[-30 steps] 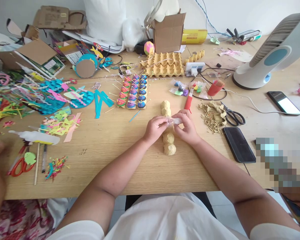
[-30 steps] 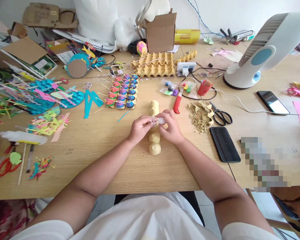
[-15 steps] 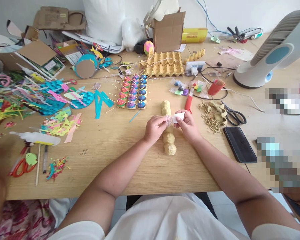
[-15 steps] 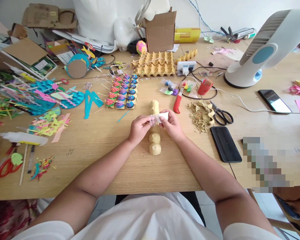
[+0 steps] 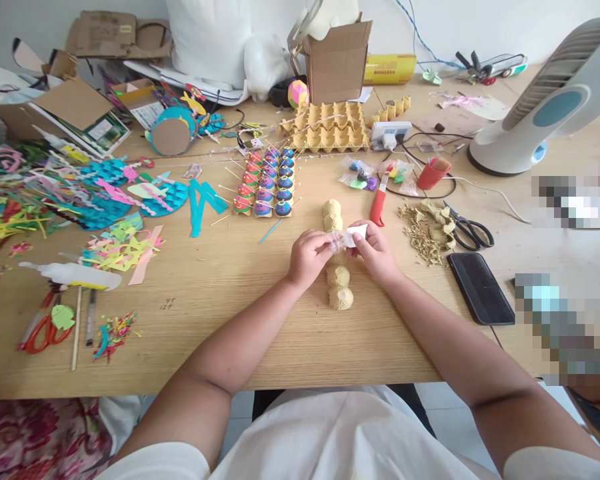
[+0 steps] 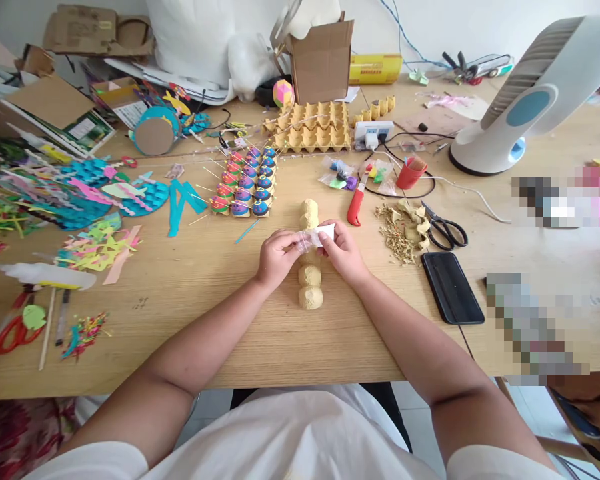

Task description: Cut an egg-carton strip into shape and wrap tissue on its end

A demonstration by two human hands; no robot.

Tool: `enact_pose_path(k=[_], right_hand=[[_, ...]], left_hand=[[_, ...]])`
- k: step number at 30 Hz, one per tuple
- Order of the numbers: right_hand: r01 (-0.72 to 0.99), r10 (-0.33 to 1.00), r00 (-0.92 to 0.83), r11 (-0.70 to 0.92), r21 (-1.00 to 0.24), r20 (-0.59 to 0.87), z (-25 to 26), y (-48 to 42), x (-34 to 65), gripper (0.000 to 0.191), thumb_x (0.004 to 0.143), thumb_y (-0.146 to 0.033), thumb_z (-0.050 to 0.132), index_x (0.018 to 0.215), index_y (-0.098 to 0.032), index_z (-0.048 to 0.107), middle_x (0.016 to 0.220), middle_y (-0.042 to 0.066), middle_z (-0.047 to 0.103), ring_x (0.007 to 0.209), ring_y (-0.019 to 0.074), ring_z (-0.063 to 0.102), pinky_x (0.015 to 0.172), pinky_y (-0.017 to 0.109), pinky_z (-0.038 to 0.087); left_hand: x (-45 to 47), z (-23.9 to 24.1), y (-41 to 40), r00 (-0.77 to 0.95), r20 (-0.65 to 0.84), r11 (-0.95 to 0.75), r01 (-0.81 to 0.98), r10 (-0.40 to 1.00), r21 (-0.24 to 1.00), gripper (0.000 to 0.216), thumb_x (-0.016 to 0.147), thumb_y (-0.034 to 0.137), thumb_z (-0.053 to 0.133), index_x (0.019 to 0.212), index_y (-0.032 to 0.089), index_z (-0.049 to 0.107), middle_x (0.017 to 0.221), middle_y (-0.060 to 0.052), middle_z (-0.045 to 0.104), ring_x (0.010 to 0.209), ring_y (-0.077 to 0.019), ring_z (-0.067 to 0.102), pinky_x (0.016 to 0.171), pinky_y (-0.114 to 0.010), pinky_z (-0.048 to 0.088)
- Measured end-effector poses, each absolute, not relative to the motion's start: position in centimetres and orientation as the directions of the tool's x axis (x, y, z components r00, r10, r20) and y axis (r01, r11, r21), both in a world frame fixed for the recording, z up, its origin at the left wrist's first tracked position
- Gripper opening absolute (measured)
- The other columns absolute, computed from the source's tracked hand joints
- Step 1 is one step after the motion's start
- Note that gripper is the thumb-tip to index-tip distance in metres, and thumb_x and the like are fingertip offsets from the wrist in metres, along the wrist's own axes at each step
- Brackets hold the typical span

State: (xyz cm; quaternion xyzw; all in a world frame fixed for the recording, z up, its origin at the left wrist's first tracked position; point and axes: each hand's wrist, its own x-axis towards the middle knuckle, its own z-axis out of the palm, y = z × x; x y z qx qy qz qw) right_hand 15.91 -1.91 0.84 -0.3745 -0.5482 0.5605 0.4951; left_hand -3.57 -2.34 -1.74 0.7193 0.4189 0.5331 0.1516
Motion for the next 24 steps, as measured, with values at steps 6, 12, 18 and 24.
enact_pose_path(k=[6,12,18,24], right_hand=[[-0.098,0.972,-0.231,0.014,-0.995,0.036,0.6,-1.7,15.9,0.065,0.083,-0.09,0.072,0.091,-0.027,0.056,0.061,-0.006,0.057,0.05,0.0123,0.047,0.047,0.028,0.034],[-0.203,0.978,-0.21,-0.035,-0.979,0.008,0.6,-1.7,15.5,0.065,0.074,-0.081,0.087,0.091,-0.026,0.058,0.063,-0.006,0.058,0.054,0.0108,0.046,0.05,0.025,0.035],[-0.339,0.97,-0.244,-0.101,-0.935,-0.017,1.3,-1.9,15.3,0.06,0.071,-0.066,0.096,0.093,-0.024,0.06,0.062,-0.008,0.054,0.051,0.0081,0.042,0.047,0.022,0.028],[-0.4,0.955,-0.295,-0.106,-0.911,0.019,1.5,-1.8,15.4,0.063,0.072,-0.066,0.097,0.089,-0.025,0.053,0.063,-0.01,0.052,0.05,0.0063,0.039,0.048,0.02,0.027]], left_hand=[[-3.3,-1.8,-2.3,0.113,0.66,-0.638,0.421,0.742,0.645,0.013,0.098,0.028,0.08,0.107,0.024,0.088,0.104,-0.008,0.088,0.096,-0.0219,0.08,0.091,-0.038,0.062],[-3.1,-2.0,-2.2,0.088,0.692,-0.657,0.419,0.717,0.627,0.012,0.098,0.027,0.081,0.106,0.023,0.088,0.1,-0.008,0.088,0.09,-0.0204,0.081,0.086,-0.036,0.064],[-3.0,-1.8,-2.5,0.12,0.696,-0.662,0.454,0.708,0.596,0.02,0.1,0.036,0.08,0.111,0.022,0.087,0.102,-0.008,0.088,0.092,-0.0194,0.082,0.087,-0.034,0.066],[-3.0,-1.5,-2.6,0.131,0.769,-0.732,0.442,0.625,0.52,0.025,0.102,0.042,0.077,0.111,0.021,0.086,0.1,-0.008,0.088,0.091,-0.0197,0.08,0.086,-0.035,0.065]])
